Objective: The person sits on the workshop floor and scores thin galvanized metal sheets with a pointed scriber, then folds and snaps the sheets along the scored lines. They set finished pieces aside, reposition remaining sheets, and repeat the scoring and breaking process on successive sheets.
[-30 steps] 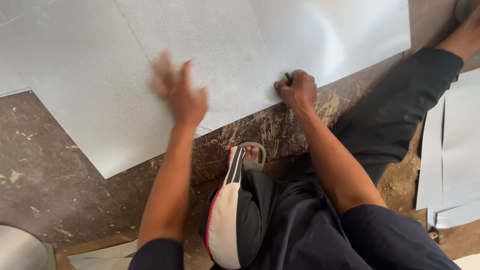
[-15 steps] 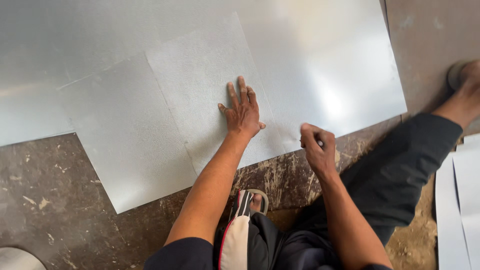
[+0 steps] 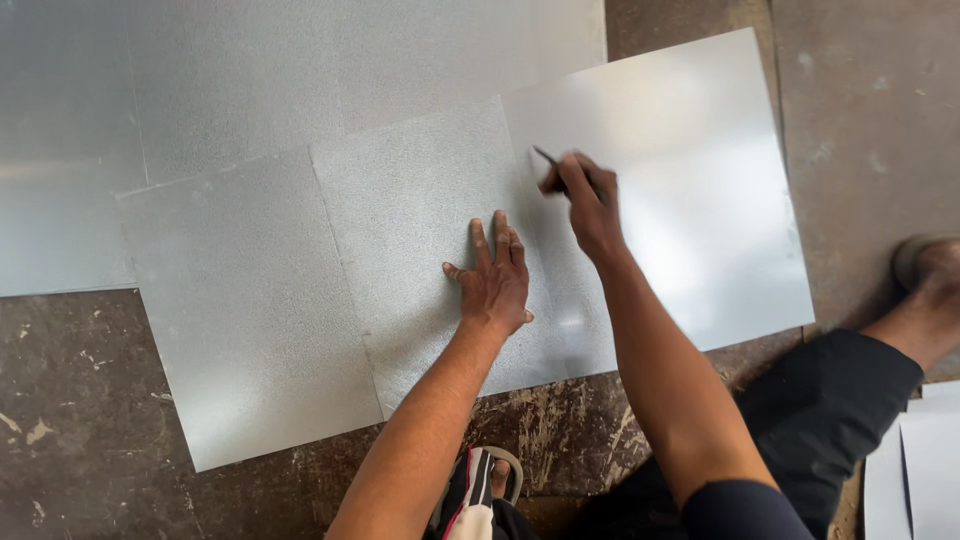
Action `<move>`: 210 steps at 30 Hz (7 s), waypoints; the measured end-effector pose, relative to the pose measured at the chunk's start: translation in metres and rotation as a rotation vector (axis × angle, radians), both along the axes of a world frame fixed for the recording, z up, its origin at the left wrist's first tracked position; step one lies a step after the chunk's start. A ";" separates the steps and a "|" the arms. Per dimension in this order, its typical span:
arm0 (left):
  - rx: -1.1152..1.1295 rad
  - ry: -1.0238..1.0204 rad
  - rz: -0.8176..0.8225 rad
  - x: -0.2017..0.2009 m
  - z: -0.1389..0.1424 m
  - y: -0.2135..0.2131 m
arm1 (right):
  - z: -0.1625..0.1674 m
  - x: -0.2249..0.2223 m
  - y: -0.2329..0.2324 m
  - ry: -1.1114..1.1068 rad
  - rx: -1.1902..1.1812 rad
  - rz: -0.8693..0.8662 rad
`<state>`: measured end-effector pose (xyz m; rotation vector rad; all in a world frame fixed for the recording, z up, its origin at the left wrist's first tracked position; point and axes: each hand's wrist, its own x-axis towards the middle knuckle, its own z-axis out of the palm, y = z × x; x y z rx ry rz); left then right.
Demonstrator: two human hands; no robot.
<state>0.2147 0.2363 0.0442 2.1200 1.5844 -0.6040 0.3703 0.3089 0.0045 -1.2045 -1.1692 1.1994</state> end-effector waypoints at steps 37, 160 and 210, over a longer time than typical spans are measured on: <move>0.168 0.003 0.009 -0.003 -0.049 -0.019 | 0.004 0.014 -0.236 -0.294 -0.241 0.198; 0.669 -0.386 0.110 -0.195 -0.113 -0.156 | -0.025 0.042 -0.300 -0.344 -0.305 -0.388; 0.219 -0.315 0.245 -0.197 -0.072 -0.140 | -0.021 0.030 -0.286 -0.292 -0.354 -0.450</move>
